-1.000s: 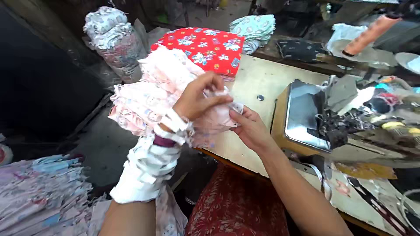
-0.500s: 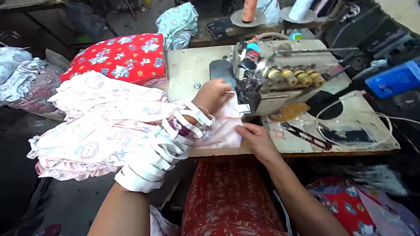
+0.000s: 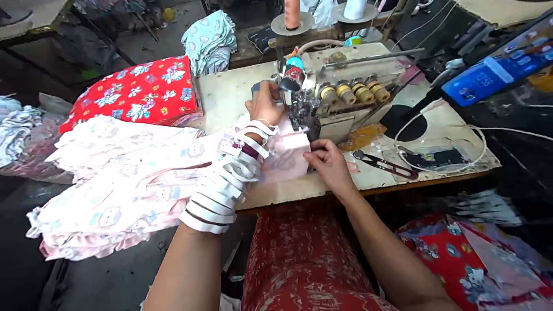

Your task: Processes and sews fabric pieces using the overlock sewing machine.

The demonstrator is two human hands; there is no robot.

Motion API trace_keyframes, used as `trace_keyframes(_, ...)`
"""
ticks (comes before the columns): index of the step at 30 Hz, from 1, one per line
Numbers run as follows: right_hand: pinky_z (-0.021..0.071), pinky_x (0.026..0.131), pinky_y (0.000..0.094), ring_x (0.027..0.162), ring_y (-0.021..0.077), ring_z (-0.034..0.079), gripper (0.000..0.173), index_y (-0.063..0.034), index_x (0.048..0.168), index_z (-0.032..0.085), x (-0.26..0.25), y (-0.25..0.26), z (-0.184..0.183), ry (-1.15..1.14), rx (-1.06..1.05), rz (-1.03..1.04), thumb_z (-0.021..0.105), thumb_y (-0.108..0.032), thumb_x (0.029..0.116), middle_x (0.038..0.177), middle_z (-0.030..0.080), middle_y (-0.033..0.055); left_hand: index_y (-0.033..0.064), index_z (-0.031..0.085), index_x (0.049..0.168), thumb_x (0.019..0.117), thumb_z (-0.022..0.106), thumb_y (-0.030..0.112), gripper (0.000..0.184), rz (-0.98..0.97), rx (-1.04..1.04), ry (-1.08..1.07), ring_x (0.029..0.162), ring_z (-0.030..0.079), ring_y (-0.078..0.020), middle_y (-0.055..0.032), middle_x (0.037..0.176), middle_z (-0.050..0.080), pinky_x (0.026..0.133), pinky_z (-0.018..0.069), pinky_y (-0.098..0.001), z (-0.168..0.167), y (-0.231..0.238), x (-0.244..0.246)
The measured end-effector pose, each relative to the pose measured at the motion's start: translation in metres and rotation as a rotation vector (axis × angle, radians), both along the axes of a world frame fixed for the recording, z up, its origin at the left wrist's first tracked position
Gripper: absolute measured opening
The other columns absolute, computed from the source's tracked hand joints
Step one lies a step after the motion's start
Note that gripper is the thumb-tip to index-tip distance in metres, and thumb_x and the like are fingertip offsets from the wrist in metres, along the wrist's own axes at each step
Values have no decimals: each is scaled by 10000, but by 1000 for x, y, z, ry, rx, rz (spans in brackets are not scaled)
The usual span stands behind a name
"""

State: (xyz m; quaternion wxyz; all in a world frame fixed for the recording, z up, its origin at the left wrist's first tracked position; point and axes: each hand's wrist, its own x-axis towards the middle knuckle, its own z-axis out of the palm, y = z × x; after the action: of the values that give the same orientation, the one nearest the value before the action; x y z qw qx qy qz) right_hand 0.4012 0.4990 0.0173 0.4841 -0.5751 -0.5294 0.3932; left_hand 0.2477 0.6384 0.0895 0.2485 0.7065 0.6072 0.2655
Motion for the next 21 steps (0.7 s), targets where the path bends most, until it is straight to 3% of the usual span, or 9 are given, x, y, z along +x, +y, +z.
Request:
trace_keyframes(2, 548, 921, 456, 1051, 267, 682, 339, 28, 1282, 627, 3, -11, 20, -290, 202, -13, 660, -142, 991, 1133, 704, 172, -66, 503, 1356, 873, 671, 22, 519, 27, 97, -102, 1229, 558, -414, -244, 1246, 636, 1045, 331, -666, 9, -18, -3)
trace_keyframes(3, 538, 919, 469, 1070, 313, 656, 344, 43, 1248, 652, 1, -18, 32, -330, 329, -30, 670, -174, 982, 1152, 677, 211, -83, 498, 1336, 884, 638, 10, 482, 24, 157, -157, 1213, 569, -398, -247, 1240, 631, 1035, 360, -638, 16, -30, -3)
trace_keyframes(6, 553, 889, 370, 1049, 251, 650, 371, 41, 1163, 690, -27, -42, 52, -256, 512, 86, 753, -227, 915, 1132, 669, 190, -107, 503, 1265, 908, 582, -17, 377, -86, 311, -317, 1093, 633, -308, -234, 1179, 641, 908, 514, -454, 33, -73, 3)
trace_keyframes(9, 544, 872, 297, 979, 177, 652, 167, 35, 942, 723, -51, -61, 42, -142, 579, 178, 771, -88, 839, 981, 691, 132, -95, 508, 1229, 921, 528, -48, 312, -182, 348, -393, 1031, 633, -255, -221, 1153, 629, 841, 522, -357, 29, -107, 10)
trace_keyframes(11, 552, 874, 219, 974, 49, 647, 85, -17, 913, 726, -49, -74, 39, 69, 485, 335, 735, -94, 878, 966, 694, 26, -100, 511, 1215, 927, 494, -58, 291, -162, 348, -399, 997, 639, -247, -230, 1149, 633, 813, 520, -347, 19, -119, 4)
trace_keyframes(13, 583, 822, 230, 877, 30, 697, 62, -100, 915, 709, -39, -85, 40, 459, 262, 505, 670, -52, 908, 912, 745, -25, -107, 512, 1247, 944, 469, -58, 310, -165, 287, -418, 963, 649, -247, -237, 1160, 638, 798, 529, -359, 0, -137, -9)
trace_keyframes(16, 611, 721, 260, 705, 102, 714, 241, -184, 1087, 617, -7, -80, 44, 810, 5, 463, 575, -2, 934, 829, 746, 10, 31, 454, 1430, 1033, 456, 53, 397, -353, -64, -624, 1045, 641, -145, -119, 1271, 621, 883, 552, -334, -26, -195, -25)
trace_keyframes(19, 545, 622, 196, 612, 45, 603, 305, -157, 1212, 546, 13, -76, 38, 724, -53, 374, 449, 27, 989, 825, 667, -21, -52, 268, 1571, 1053, 444, 135, 578, -636, -409, -916, 1372, 515, -180, -148, 1545, 460, 1135, 444, -381, -41, -246, -36)
trace_keyframes(21, 439, 531, 133, 537, -19, 476, 275, -135, 1214, 539, 17, -78, 39, 537, -50, 363, 422, 5, 1007, 795, 599, -64, -63, 352, 1538, 1073, 490, 227, 565, -582, -431, -1086, 1400, 510, -212, -131, 1555, 477, 1157, 430, -392, -46, -263, -49)
